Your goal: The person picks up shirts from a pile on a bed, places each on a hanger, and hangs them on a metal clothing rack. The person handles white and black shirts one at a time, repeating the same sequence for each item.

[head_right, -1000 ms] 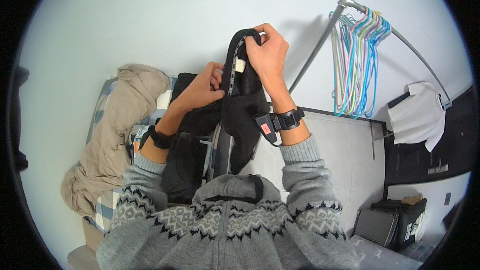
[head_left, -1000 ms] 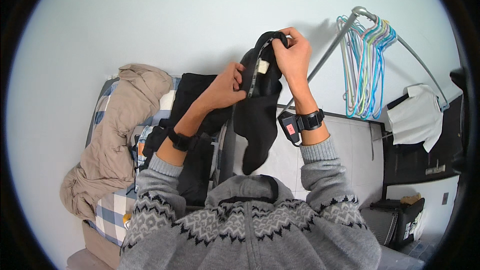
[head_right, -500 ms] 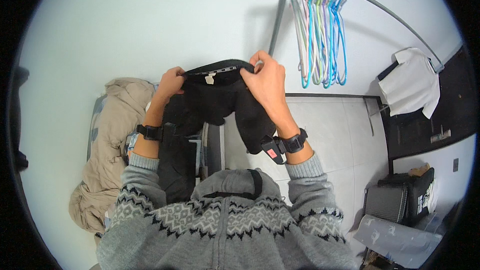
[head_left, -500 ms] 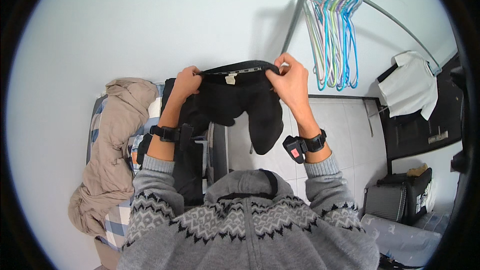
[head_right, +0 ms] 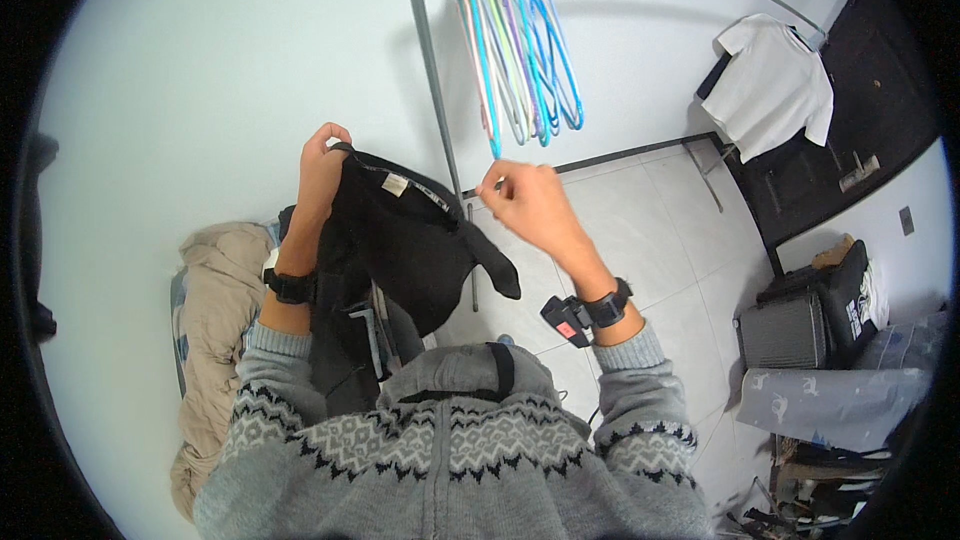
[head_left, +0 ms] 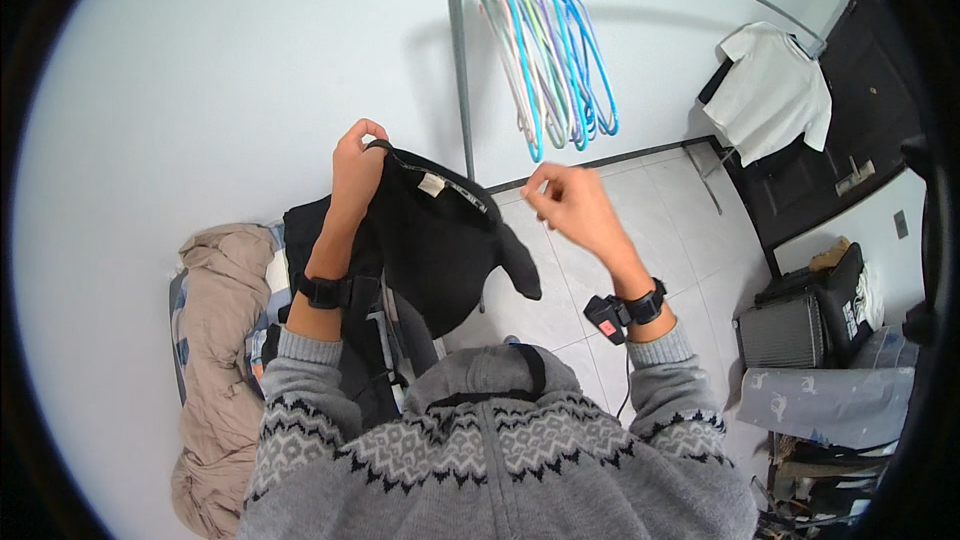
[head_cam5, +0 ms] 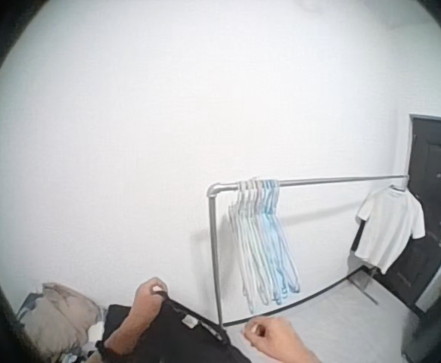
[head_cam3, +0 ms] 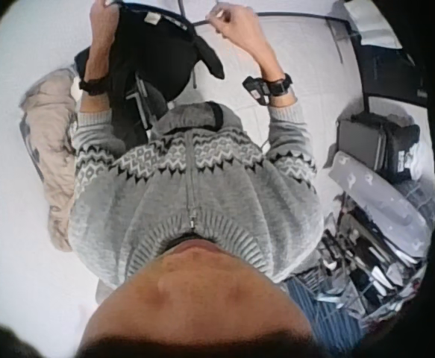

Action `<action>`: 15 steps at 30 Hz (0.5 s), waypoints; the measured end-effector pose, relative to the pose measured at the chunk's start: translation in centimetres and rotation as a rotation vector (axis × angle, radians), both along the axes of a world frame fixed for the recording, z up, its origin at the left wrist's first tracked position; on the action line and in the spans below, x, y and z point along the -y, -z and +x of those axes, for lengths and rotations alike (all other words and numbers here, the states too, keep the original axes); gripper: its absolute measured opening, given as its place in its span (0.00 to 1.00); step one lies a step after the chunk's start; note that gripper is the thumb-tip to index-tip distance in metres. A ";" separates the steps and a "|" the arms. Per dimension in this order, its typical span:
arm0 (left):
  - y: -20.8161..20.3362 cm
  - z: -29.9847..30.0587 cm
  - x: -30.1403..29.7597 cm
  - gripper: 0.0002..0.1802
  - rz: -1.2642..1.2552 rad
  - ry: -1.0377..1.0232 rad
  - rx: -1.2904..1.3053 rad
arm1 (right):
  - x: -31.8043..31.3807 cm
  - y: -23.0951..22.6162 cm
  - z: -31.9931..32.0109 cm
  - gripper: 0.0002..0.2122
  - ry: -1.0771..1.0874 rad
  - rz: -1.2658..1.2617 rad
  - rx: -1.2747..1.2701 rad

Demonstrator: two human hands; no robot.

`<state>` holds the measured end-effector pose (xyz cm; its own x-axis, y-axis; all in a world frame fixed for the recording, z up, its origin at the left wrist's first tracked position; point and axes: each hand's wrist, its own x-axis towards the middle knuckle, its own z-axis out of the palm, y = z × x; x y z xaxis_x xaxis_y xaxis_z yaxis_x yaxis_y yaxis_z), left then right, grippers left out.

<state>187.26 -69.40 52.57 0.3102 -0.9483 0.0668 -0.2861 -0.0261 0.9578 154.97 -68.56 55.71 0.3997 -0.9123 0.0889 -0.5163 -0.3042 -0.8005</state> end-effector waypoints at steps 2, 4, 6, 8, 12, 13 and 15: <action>-0.7 -1.1 0.2 0.06 0.010 0.032 -0.011 | 1.4 -1.4 -2.0 0.10 0.058 -0.100 0.128; -1.1 -1.7 0.2 0.07 0.037 0.042 -0.001 | 4.1 -3.0 -4.2 0.11 0.160 -0.227 0.201; -1.2 -2.0 0.1 0.08 0.050 0.051 0.015 | 7.9 -4.5 -6.1 0.12 0.304 -0.332 0.194; -1.1 -2.1 0.0 0.08 0.065 0.043 0.023 | 11.5 -5.1 -7.2 0.13 0.422 -0.320 0.200; -1.1 -2.5 -0.5 0.09 0.070 0.017 0.064 | 16.9 -4.0 -6.7 0.15 0.397 -0.297 0.039; -1.2 -2.7 -0.7 0.09 0.075 0.014 0.046 | 17.6 -3.8 -6.7 0.16 0.343 -0.222 0.018; -1.5 -2.9 -0.9 0.09 0.066 0.016 0.067 | 18.5 -3.4 -6.2 0.16 0.318 -0.151 0.070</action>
<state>184.35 -68.46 54.06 0.2918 -0.9562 0.0238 -0.3504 -0.0838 0.9328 148.80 -87.10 59.08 0.0863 -0.9645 0.2497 -0.5500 -0.2551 -0.7952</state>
